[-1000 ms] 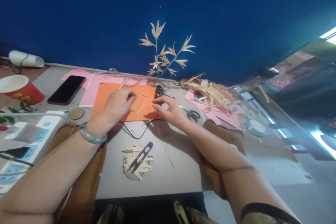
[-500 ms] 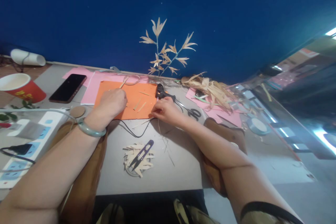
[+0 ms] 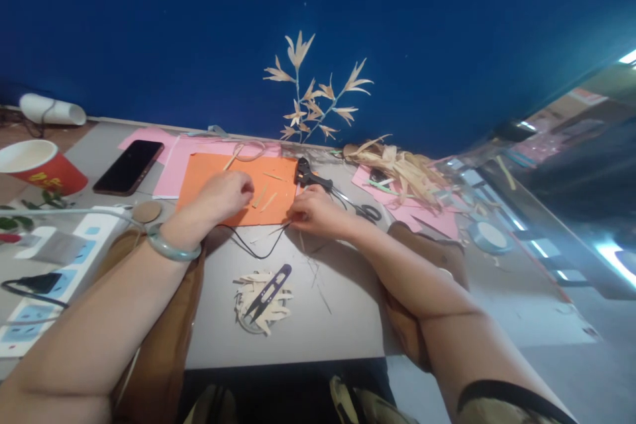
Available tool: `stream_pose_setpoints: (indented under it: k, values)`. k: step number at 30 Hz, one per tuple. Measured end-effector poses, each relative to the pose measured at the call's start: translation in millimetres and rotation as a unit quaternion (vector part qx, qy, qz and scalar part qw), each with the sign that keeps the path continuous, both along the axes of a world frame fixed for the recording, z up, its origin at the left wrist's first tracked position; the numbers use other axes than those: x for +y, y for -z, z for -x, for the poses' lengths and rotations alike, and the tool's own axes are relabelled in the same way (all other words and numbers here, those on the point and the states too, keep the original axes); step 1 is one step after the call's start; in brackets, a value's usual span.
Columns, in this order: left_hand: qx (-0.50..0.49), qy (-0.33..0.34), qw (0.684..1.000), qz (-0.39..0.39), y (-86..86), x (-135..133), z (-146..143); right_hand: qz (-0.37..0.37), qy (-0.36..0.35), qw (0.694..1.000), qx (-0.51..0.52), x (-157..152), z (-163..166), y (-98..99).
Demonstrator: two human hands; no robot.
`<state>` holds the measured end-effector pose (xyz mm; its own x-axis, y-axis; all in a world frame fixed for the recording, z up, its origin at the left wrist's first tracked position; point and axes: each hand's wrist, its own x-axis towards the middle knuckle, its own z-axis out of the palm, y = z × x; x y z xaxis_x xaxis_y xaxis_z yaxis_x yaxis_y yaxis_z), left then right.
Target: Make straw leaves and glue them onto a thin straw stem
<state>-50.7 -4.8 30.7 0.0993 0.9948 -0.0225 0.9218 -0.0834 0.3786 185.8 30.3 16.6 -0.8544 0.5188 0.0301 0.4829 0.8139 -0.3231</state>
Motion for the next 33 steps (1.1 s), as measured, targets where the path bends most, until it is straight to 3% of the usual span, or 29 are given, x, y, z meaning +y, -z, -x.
stream_pose_setpoints:
  k: [3, 7, 12, 16, 23, 28, 33]
  values:
    - [-0.023, 0.041, 0.997, 0.055, -1.5, -3.8, -10.4, -0.015, -0.042, 0.999, -0.019, -3.0, 3.0, 3.1]
    - [-0.033, 0.071, 0.994, 0.071, -7.7, -9.7, -17.7, -0.023, -0.048, 0.998, -0.025, -3.9, 5.8, 5.3]
    - [-0.056, 0.110, 0.989, 0.077, -8.3, -13.2, -20.3, -0.004, -0.079, 0.996, -0.040, 0.8, -2.4, -8.3]
    - [-0.058, 0.121, 0.988, 0.079, -3.1, -15.7, -23.7, 0.018, -0.144, 0.985, -0.089, -1.3, -7.6, -16.2]
    - [-0.032, 0.130, 0.986, 0.095, -3.2, -17.0, -27.2, 0.015, -0.153, 0.982, -0.108, -6.4, -3.9, -9.5]
    - [-0.128, 0.128, 0.981, 0.070, -1.8, -14.2, -29.9, 0.067, -0.113, 0.991, 0.012, -5.6, -4.6, -17.8]
    - [-0.239, 0.105, 0.959, 0.108, -1.1, -14.4, -32.9, 0.127, 0.013, 0.977, 0.169, -12.1, 0.9, -20.0]
